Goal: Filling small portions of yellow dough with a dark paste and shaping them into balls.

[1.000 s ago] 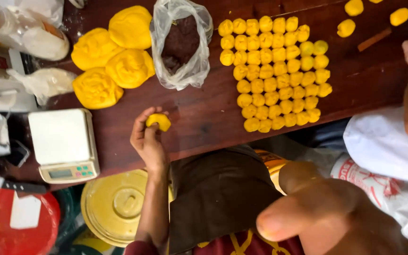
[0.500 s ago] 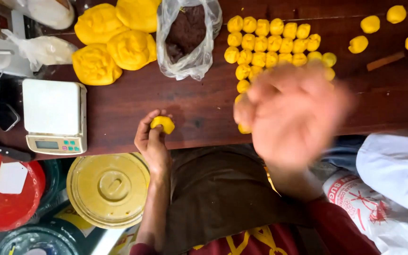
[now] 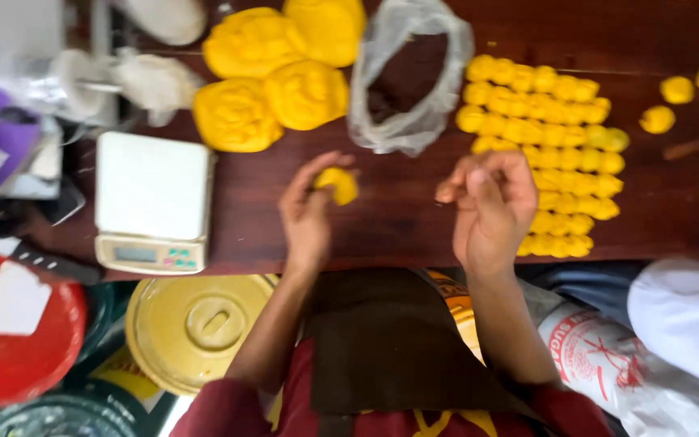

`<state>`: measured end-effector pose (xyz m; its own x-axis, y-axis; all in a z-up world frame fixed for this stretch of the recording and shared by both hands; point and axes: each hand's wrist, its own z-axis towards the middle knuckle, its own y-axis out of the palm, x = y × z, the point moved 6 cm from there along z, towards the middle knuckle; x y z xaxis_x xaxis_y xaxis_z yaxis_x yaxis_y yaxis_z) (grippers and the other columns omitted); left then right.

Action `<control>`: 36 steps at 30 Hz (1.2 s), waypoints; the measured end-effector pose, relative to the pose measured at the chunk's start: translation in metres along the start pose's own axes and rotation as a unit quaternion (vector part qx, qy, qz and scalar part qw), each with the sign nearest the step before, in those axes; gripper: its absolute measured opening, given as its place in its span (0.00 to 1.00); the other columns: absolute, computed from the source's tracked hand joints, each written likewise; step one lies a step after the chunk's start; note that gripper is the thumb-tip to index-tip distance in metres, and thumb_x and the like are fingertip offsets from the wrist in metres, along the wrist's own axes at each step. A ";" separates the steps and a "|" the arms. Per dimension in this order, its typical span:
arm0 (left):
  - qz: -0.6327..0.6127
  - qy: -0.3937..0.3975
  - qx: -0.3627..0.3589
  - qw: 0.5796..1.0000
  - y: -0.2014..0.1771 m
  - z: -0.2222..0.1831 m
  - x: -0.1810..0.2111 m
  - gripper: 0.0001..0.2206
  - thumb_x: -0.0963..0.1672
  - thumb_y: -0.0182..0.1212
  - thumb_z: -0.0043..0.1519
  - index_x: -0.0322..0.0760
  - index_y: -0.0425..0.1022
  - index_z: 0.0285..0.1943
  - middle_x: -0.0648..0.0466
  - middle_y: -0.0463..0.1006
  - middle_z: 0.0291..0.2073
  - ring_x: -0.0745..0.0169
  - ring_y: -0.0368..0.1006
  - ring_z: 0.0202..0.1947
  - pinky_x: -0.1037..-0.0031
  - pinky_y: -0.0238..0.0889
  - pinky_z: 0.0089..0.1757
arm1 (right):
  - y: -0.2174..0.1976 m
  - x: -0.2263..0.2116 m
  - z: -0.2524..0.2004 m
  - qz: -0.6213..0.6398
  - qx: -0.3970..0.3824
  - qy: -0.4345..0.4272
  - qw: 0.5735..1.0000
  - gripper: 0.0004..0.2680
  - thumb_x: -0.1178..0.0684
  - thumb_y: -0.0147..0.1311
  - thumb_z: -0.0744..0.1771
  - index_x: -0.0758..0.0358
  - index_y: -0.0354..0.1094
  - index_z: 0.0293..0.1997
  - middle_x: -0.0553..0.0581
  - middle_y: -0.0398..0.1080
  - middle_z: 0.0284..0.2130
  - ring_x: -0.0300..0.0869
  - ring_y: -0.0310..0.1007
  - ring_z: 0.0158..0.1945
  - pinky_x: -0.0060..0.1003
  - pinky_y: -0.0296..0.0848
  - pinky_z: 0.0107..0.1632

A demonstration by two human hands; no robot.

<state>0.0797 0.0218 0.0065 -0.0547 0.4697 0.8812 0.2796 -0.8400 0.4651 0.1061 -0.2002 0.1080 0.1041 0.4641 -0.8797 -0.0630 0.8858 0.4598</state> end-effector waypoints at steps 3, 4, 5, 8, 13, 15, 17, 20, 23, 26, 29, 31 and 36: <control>-0.030 -0.010 -0.087 0.996 0.020 0.010 0.008 0.24 0.32 0.42 0.61 0.28 0.67 0.69 0.43 0.76 0.61 0.51 0.76 0.60 0.64 0.68 0.60 | -0.010 0.024 -0.009 -0.105 0.045 -0.004 0.994 0.03 0.61 0.54 0.73 0.67 0.64 0.46 0.60 0.71 0.37 0.39 0.69 0.35 0.35 0.74 0.41; -0.047 -0.009 -0.129 0.991 0.029 0.011 0.010 0.26 0.32 0.42 0.62 0.29 0.65 0.72 0.42 0.75 0.64 0.50 0.74 0.63 0.63 0.66 0.63 | -0.015 0.030 -0.014 -0.145 0.055 0.004 0.988 0.02 0.62 0.54 0.72 0.68 0.66 0.46 0.60 0.72 0.39 0.40 0.72 0.39 0.36 0.75 0.44; -0.047 -0.009 -0.130 0.990 0.032 0.014 0.012 0.26 0.32 0.42 0.62 0.29 0.65 0.72 0.42 0.75 0.64 0.50 0.74 0.63 0.63 0.66 0.63 | -0.009 0.029 -0.013 -0.145 0.056 0.003 0.988 0.02 0.62 0.54 0.72 0.68 0.66 0.46 0.60 0.72 0.39 0.40 0.72 0.39 0.36 0.75 0.44; -0.090 -0.006 -0.215 0.973 0.059 0.015 0.017 0.28 0.32 0.44 0.63 0.31 0.61 0.76 0.43 0.70 0.70 0.51 0.67 0.70 0.64 0.60 0.68 | 0.000 0.035 -0.009 -0.186 0.013 0.075 0.980 0.09 0.59 0.51 0.71 0.68 0.68 0.57 0.56 0.75 0.41 0.35 0.74 0.37 0.30 0.76 0.45; -0.015 0.006 -0.226 0.974 0.091 -0.004 0.015 0.29 0.33 0.51 0.64 0.33 0.57 0.78 0.47 0.64 0.73 0.58 0.61 0.73 0.67 0.55 0.69 | -0.027 0.054 -0.011 -0.277 -0.061 0.070 0.956 0.09 0.60 0.56 0.70 0.69 0.69 0.57 0.50 0.71 0.36 0.30 0.66 0.32 0.23 0.67 0.36; 0.032 0.017 -0.195 0.980 0.090 -0.016 -0.004 0.25 0.34 0.54 0.66 0.32 0.61 0.74 0.48 0.67 0.69 0.60 0.64 0.69 0.69 0.59 0.66 | -0.042 0.052 -0.011 -0.283 -0.060 0.076 0.954 0.09 0.60 0.56 0.70 0.69 0.70 0.56 0.49 0.72 0.36 0.30 0.67 0.32 0.24 0.67 0.36; 0.075 0.028 -0.165 0.983 0.093 -0.026 -0.024 0.21 0.36 0.57 0.67 0.30 0.65 0.70 0.48 0.70 0.66 0.61 0.67 0.65 0.70 0.63 0.63 | -0.054 0.045 -0.009 -0.291 -0.059 0.080 0.952 0.08 0.61 0.56 0.70 0.69 0.70 0.55 0.49 0.73 0.36 0.30 0.67 0.32 0.24 0.68 0.35; 0.091 -0.025 -0.091 0.991 0.101 -0.040 -0.048 0.12 0.38 0.60 0.69 0.27 0.75 0.61 0.49 0.78 0.53 0.65 0.73 0.53 0.74 0.70 0.53 | -0.057 0.040 -0.012 -0.182 -0.149 0.087 0.968 0.13 0.61 0.54 0.69 0.68 0.64 0.60 0.46 0.71 0.42 0.29 0.69 0.42 0.25 0.71 0.43; 0.126 -0.004 -0.034 0.991 0.118 -0.049 -0.051 0.09 0.38 0.62 0.67 0.27 0.77 0.55 0.53 0.81 0.46 0.69 0.76 0.46 0.77 0.71 0.48 | -0.072 0.046 -0.009 -0.245 -0.148 0.041 0.957 0.06 0.60 0.53 0.72 0.68 0.67 0.54 0.52 0.74 0.40 0.34 0.73 0.41 0.31 0.75 0.44; 0.147 0.006 0.019 0.989 0.119 -0.055 -0.068 0.10 0.37 0.63 0.67 0.28 0.79 0.56 0.57 0.78 0.41 0.74 0.71 0.41 0.80 0.67 0.43 | -0.073 0.046 -0.004 -0.427 -0.107 -0.080 0.894 0.05 0.56 0.53 0.72 0.66 0.66 0.50 0.58 0.75 0.37 0.42 0.77 0.39 0.36 0.75 0.42; 0.106 -0.062 0.056 0.991 0.100 -0.047 -0.084 0.12 0.38 0.64 0.66 0.28 0.80 0.58 0.59 0.76 0.36 0.77 0.65 0.33 0.82 0.62 0.36 | -0.078 0.060 0.002 -0.461 -0.075 -0.090 0.880 0.07 0.54 0.52 0.72 0.66 0.66 0.51 0.62 0.75 0.35 0.48 0.78 0.37 0.39 0.75 0.40; 0.035 -0.163 0.032 0.985 0.088 -0.036 -0.089 0.11 0.39 0.62 0.65 0.27 0.79 0.55 0.59 0.79 0.36 0.76 0.70 0.33 0.81 0.67 0.36 | -0.079 0.076 0.002 -0.419 -0.112 -0.082 0.897 0.07 0.52 0.52 0.74 0.64 0.67 0.51 0.60 0.75 0.35 0.45 0.78 0.36 0.37 0.75 0.41; -0.008 -0.247 0.006 0.969 0.059 0.025 -0.084 0.11 0.41 0.60 0.65 0.29 0.78 0.53 0.53 0.81 0.37 0.69 0.75 0.32 0.75 0.70 0.34 | -0.110 0.117 0.011 -0.220 -0.023 0.178 0.959 0.11 0.49 0.44 0.73 0.64 0.66 0.57 0.53 0.73 0.32 0.32 0.64 0.23 0.27 0.63 0.28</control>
<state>0.1251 -0.0599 -0.0425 0.4060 0.5571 0.7244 0.2934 -0.8302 0.4740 0.1360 -0.2431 -0.0439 -0.2140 0.0066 -0.9768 -0.1361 0.9900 0.0365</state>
